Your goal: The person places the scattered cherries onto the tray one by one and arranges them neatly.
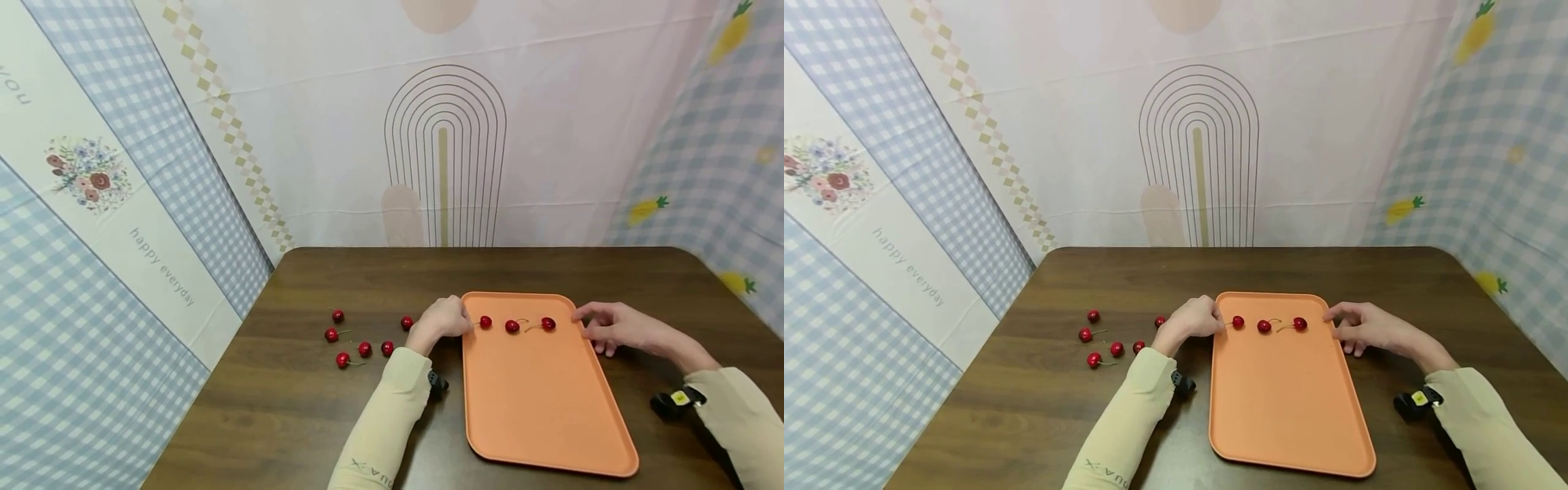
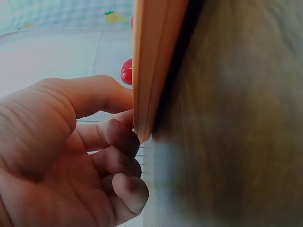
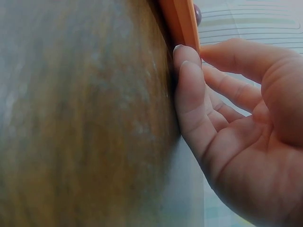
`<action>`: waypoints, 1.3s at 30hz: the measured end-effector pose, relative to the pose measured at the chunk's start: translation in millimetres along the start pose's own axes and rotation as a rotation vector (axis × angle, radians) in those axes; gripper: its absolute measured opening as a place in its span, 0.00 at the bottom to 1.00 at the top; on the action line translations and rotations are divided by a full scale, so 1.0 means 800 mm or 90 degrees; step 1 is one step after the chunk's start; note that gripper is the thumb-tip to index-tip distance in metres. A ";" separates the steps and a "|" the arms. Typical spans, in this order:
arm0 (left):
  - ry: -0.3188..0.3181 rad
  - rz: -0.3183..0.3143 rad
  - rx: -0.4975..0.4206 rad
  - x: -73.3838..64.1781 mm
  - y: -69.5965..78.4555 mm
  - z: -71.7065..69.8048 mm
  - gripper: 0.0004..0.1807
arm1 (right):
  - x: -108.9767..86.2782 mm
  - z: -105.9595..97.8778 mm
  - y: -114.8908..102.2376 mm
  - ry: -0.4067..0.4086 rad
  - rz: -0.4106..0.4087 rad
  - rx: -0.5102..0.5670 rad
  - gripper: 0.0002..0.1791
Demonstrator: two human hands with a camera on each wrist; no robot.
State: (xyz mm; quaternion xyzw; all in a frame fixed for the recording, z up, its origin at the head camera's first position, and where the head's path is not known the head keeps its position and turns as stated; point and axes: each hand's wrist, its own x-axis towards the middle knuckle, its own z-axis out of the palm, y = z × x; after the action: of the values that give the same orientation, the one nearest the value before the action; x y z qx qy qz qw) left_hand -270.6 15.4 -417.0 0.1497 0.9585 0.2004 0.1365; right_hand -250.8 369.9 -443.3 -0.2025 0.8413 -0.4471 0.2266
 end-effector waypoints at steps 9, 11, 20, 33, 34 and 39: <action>-0.003 -0.003 0.023 0.000 0.004 0.001 0.18 | 0.000 -0.001 0.000 0.000 -0.002 -0.001 0.24; -0.003 -0.002 0.030 0.000 0.004 0.001 0.18 | 0.001 -0.001 0.000 -0.002 -0.001 0.003 0.24; -0.010 -0.004 0.036 0.001 0.004 0.002 0.21 | 0.000 0.000 -0.001 -0.005 -0.002 -0.001 0.24; -0.007 0.039 0.018 -0.009 -0.002 -0.021 0.16 | 0.001 0.001 0.003 -0.012 -0.010 0.008 0.23; 0.000 0.048 0.026 -0.010 -0.003 -0.026 0.15 | 0.001 0.001 0.003 -0.010 -0.011 0.006 0.23; 0.017 0.067 0.065 -0.014 -0.009 -0.046 0.09 | 0.000 -0.001 0.001 -0.003 -0.008 -0.002 0.24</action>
State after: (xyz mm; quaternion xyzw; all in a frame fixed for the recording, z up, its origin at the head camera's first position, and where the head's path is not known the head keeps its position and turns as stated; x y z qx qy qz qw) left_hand -274.1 -7.3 -385.7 0.2042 0.9599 0.1604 0.1054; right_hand -251.3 371.1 -443.5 -0.2089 0.8401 -0.4471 0.2253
